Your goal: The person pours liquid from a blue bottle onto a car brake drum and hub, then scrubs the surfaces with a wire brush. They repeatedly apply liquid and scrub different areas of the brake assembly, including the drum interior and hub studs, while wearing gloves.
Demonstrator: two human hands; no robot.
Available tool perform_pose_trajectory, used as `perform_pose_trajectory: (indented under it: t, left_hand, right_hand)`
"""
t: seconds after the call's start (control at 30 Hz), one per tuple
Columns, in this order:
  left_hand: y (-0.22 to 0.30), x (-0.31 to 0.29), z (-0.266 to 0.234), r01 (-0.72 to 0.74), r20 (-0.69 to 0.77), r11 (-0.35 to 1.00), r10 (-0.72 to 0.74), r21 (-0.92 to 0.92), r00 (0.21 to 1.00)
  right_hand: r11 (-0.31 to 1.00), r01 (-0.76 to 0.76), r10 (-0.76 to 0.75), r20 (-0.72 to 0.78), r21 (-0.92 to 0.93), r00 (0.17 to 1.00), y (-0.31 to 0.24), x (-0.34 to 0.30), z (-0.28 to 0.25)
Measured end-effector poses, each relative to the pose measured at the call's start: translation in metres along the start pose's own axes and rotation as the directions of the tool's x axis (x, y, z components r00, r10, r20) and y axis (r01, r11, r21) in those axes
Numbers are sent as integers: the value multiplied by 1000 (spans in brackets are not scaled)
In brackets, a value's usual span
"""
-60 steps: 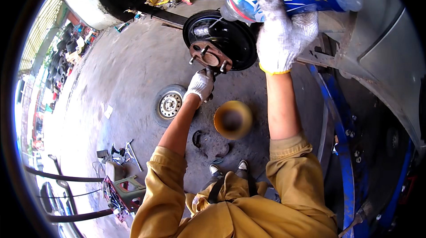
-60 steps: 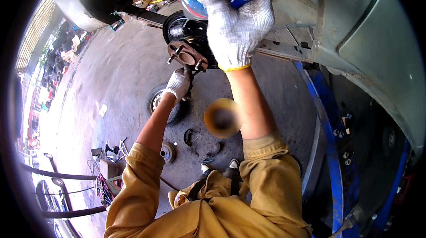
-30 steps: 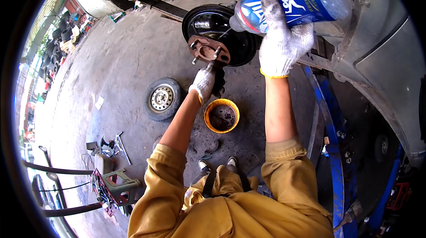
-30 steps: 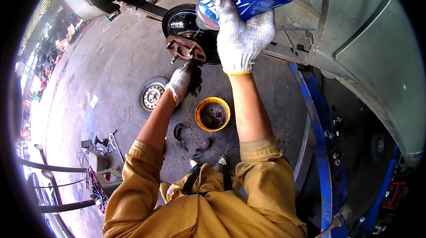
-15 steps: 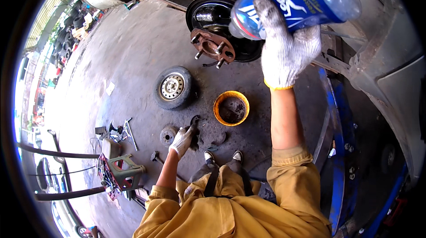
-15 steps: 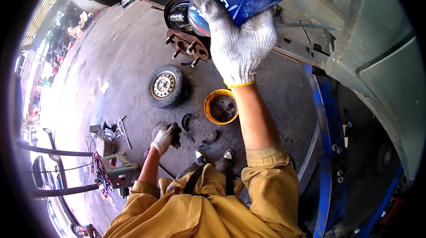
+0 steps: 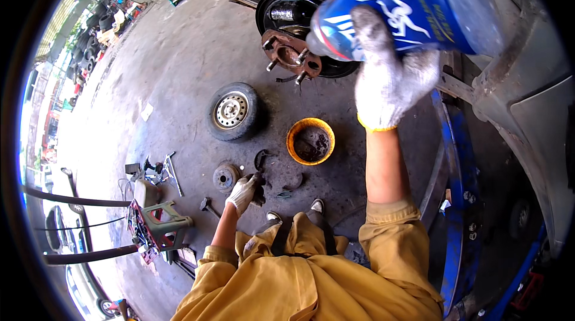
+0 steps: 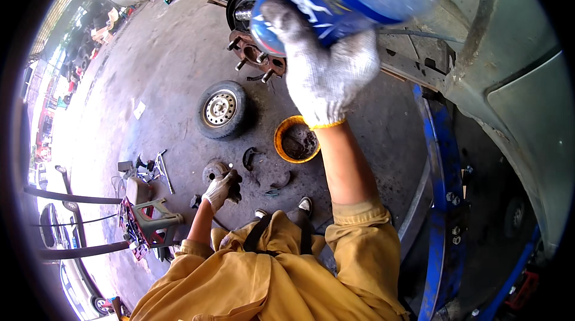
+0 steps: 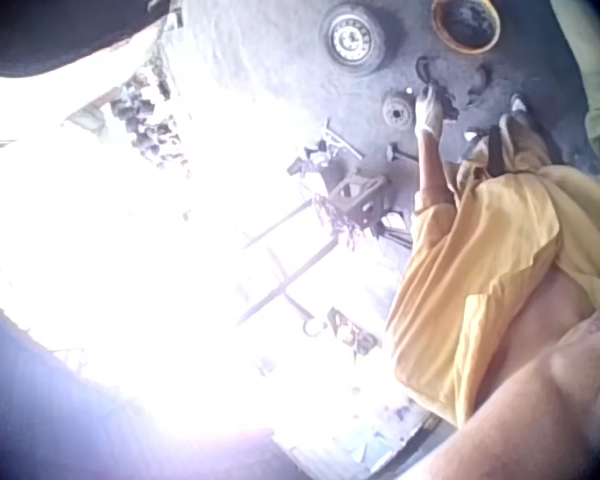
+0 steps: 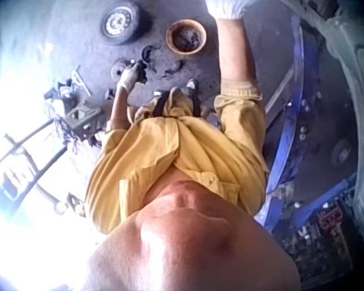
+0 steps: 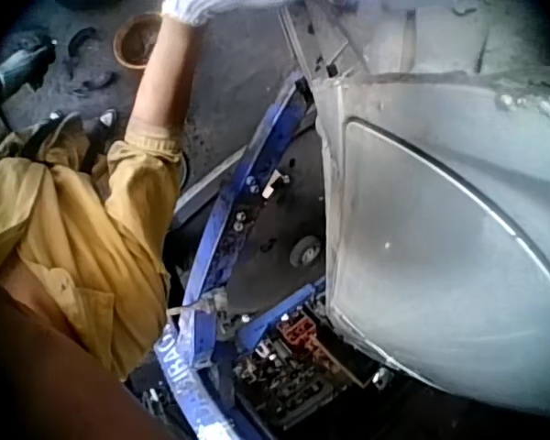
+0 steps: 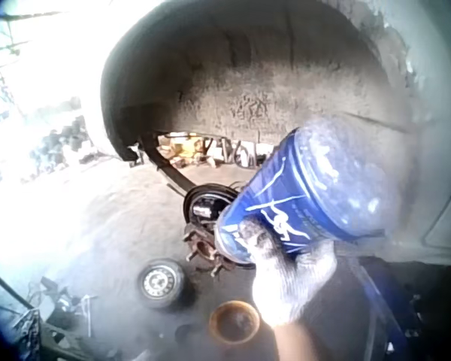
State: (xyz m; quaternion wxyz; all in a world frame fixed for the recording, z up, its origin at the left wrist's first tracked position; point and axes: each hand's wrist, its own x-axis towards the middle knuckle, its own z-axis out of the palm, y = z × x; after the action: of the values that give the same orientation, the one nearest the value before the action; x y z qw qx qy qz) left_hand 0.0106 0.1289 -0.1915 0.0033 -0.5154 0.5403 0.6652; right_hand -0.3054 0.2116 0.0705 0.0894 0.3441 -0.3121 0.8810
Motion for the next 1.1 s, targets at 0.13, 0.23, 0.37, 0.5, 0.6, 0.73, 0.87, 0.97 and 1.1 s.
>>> perform_pose_trajectory:
  t: [0.13, 0.23, 0.37, 0.5, 0.6, 0.73, 0.87, 0.97, 1.1]
  left_hand:
    - [-1, 2, -7, -50, 22, 998, 49, 39, 999]
    - [0, 0, -11, -49, 22, 999, 48, 22, 999]
    - [-12, -2, -18, -25, -2, 998, 25, -53, 1000]
    - [-29, -4, -28, 31, 52, 991, -24, -129, 998]
    - [-38, -3, -36, -113, 26, 993, 114, -37, 993]
    - [-49, 8, -43, -22, 36, 977, 30, -212, 999]
    - [-47, 11, -51, -90, 72, 962, 112, -257, 991]
    - [-26, 11, -55, -159, 99, 951, 191, -264, 977]
    - [34, -1, -37, -400, 154, 914, 407, -72, 900]
  right_hand:
    - [999, 36, -35, 58, -12, 998, 13, -1, 31]
    - [988, 143, -133, 148, -65, 980, 19, 2, 55]
    - [986, 78, -45, 209, -149, 977, 19, 3, 73]
    - [966, 96, -30, 264, -240, 964, 22, 0, 91]
    - [891, 169, -36, 306, -420, 951, 19, -3, 101]
    - [952, -91, 147, 174, -292, 974, 22, 2, 114]
    - [967, 22, 16, 144, -255, 989, 36, 24, 92]
    - [994, -28, 33, 50, -105, 998, 38, 31, 53]
    - [981, -192, 192, -17, 27, 981, 29, 30, 33]
